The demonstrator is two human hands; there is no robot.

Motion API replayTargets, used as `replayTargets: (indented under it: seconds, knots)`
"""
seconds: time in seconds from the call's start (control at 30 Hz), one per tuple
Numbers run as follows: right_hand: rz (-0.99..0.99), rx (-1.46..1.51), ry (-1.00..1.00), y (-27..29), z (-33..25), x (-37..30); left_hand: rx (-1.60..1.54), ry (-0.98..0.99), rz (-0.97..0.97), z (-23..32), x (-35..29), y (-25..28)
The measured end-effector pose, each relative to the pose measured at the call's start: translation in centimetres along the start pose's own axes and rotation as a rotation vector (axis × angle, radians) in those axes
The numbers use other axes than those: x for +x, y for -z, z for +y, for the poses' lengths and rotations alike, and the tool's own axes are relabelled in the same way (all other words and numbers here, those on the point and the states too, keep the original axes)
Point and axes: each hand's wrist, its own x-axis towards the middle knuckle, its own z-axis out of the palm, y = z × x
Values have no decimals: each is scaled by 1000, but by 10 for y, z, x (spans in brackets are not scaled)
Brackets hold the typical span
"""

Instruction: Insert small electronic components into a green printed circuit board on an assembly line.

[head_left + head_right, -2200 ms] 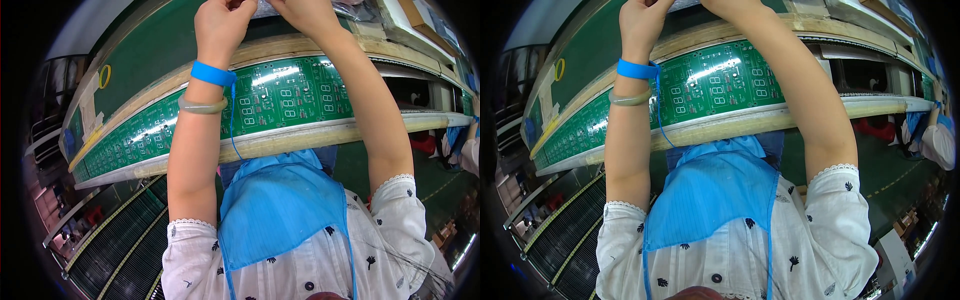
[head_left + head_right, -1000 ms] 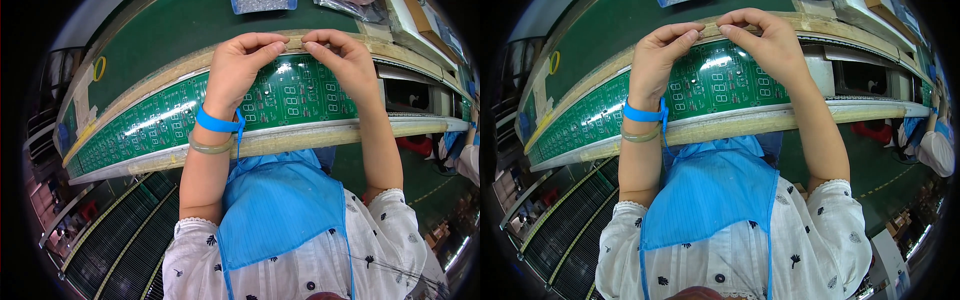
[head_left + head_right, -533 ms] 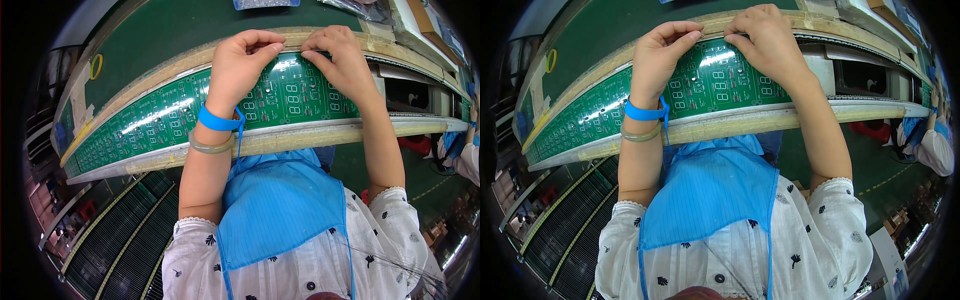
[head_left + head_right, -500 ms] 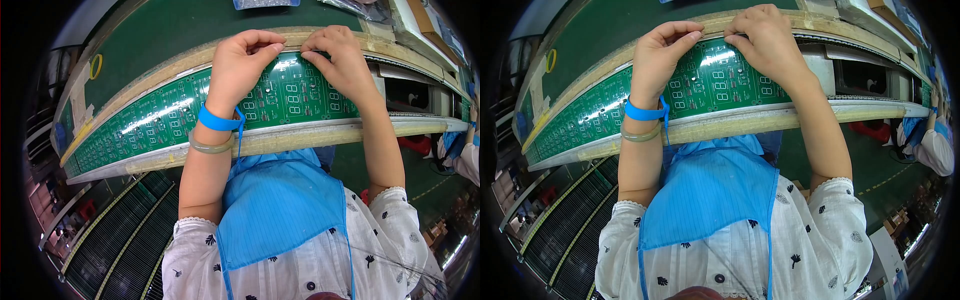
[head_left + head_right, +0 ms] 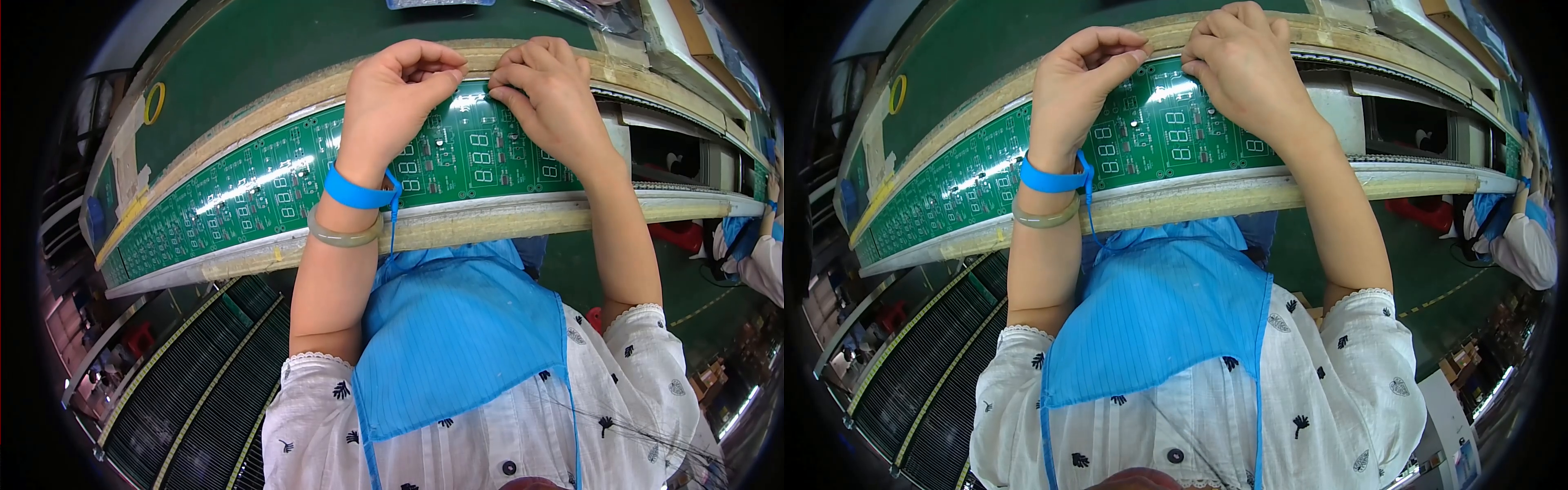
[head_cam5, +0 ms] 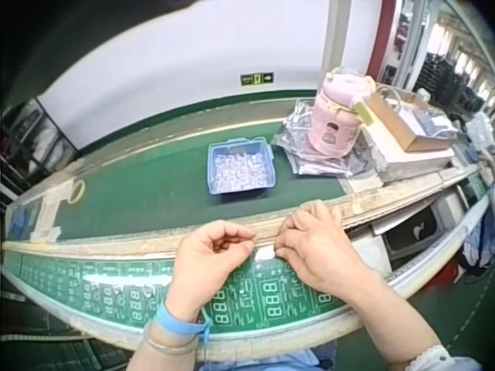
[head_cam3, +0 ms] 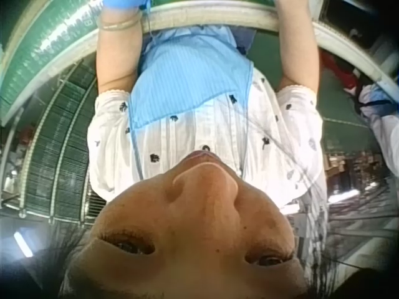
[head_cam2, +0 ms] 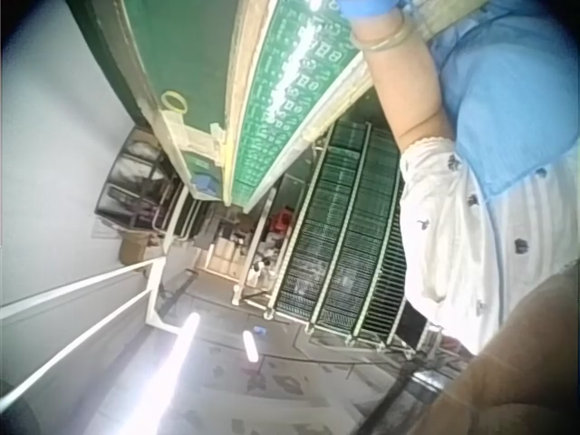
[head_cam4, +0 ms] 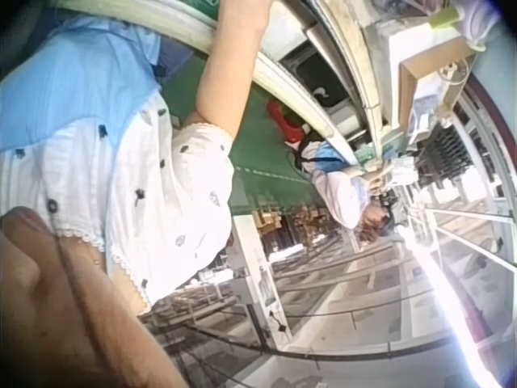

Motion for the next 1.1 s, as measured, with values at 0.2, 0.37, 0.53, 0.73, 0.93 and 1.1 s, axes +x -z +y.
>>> replayTargets:
  seconds: [0.2,0.37,0.53,0.73,0.93,1.1]
  knots:
    - [11,-18,2,0,-4,0,41,27,-19,2,-2,0]
    - [28,-73,30,-1,-7,0,69,6,-11,-1,-1,-2]
    - [46,-91,31,-1,-11,-1,131,-3,2,2,-4,-5]
    - [60,-111,-22,-6,-15,-3,188,-11,14,0,-3,-8]
    - [76,7,-84,-3,-1,-7,208,-25,24,-6,-4,-14]
    - [132,57,-174,1,8,-9,299,-40,19,-8,-5,-21]
